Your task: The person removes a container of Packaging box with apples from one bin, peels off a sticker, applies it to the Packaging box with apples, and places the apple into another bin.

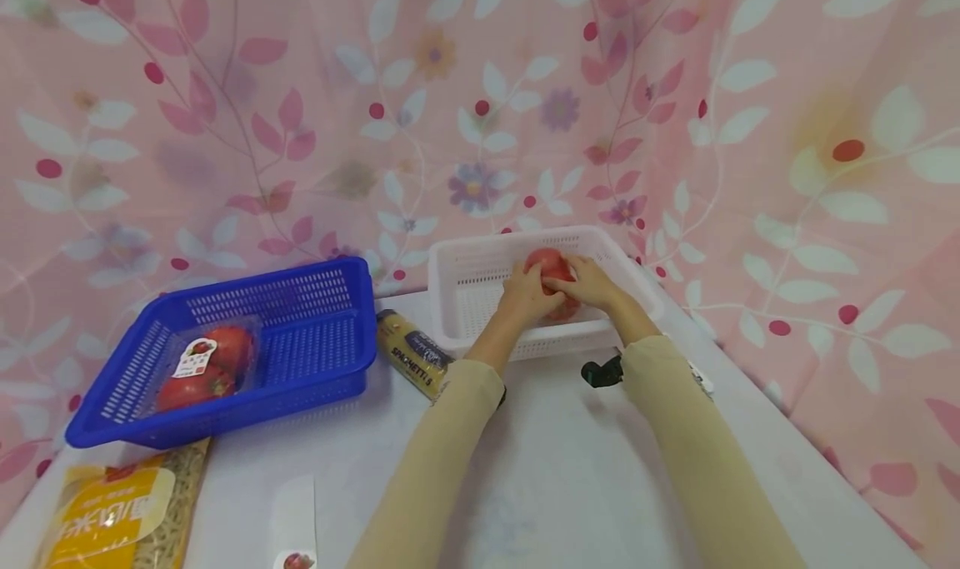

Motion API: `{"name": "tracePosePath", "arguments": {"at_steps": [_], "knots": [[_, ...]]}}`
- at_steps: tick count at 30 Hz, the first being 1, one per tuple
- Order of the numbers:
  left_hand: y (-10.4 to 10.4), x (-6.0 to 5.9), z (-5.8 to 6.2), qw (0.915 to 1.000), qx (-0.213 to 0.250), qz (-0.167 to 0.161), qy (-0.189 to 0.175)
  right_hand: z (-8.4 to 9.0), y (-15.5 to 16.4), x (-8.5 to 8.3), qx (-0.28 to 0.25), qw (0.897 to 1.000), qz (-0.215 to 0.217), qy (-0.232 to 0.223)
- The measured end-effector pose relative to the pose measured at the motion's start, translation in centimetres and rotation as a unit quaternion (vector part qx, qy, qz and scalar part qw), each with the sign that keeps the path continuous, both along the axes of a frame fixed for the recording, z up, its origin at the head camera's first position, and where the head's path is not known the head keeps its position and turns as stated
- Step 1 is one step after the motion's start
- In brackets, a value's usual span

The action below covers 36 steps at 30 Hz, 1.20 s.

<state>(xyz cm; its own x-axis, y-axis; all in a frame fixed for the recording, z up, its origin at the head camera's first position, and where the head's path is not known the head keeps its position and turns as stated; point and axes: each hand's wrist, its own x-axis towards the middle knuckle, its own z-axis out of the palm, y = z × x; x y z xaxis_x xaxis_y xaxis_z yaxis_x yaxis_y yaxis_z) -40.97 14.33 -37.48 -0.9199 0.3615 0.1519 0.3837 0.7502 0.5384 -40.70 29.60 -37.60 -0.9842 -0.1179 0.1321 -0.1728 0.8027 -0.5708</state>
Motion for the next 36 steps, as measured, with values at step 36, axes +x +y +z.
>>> {"name": "tracePosePath", "arguments": {"at_steps": [36], "knots": [[-8.7,9.0,8.5,0.9549,0.018,-0.031,0.295,8.7,-5.5,8.5,-0.103,0.968,0.053,0.224]]}}
